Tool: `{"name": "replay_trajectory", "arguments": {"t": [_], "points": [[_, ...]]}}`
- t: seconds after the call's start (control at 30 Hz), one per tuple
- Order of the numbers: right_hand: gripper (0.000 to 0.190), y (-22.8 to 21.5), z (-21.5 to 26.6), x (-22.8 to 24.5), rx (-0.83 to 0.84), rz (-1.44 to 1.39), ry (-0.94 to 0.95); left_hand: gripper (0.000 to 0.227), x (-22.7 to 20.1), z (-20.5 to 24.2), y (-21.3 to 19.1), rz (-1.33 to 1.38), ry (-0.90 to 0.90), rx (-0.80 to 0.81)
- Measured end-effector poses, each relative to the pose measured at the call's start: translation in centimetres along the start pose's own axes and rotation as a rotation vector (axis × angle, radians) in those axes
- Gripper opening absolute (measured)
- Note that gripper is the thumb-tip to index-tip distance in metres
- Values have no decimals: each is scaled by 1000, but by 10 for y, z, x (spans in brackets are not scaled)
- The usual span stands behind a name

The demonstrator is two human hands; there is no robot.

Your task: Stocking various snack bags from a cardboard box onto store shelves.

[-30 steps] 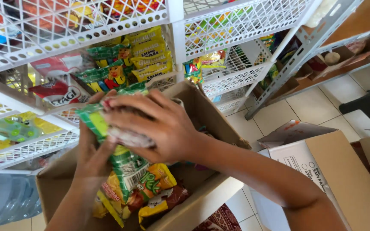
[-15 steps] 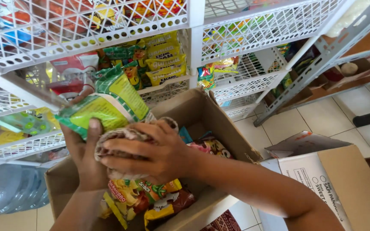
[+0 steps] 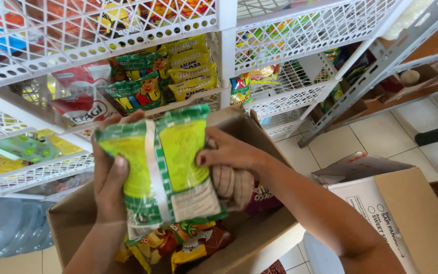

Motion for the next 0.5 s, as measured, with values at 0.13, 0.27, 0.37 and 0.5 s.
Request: {"name": "replay_trajectory", "arguments": {"t": [0.13, 0.27, 0.37, 0.5], "points": [[83, -5, 6, 41, -131, 16, -27, 69, -6, -3, -11, -511, 179, -220], [76, 18, 11, 80, -251, 128, -104, 53, 13, -6, -21, -444, 71, -89], [70, 33, 24, 93, -458, 195, -260, 65, 22, 3, 0, -420, 6, 71], [62, 74, 53, 114, -469, 615, -750, 113, 42, 16, 8, -486, 80, 221]]}}
Point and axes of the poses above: each hand's wrist, its own z-axis away from the middle knuckle, its own y-axis out of the palm, x = y × z, the point moved 6 cm from there along -z, towards the middle knuckle, and after that the axes turned 5 degrees about -x, right-handed, at the moved point
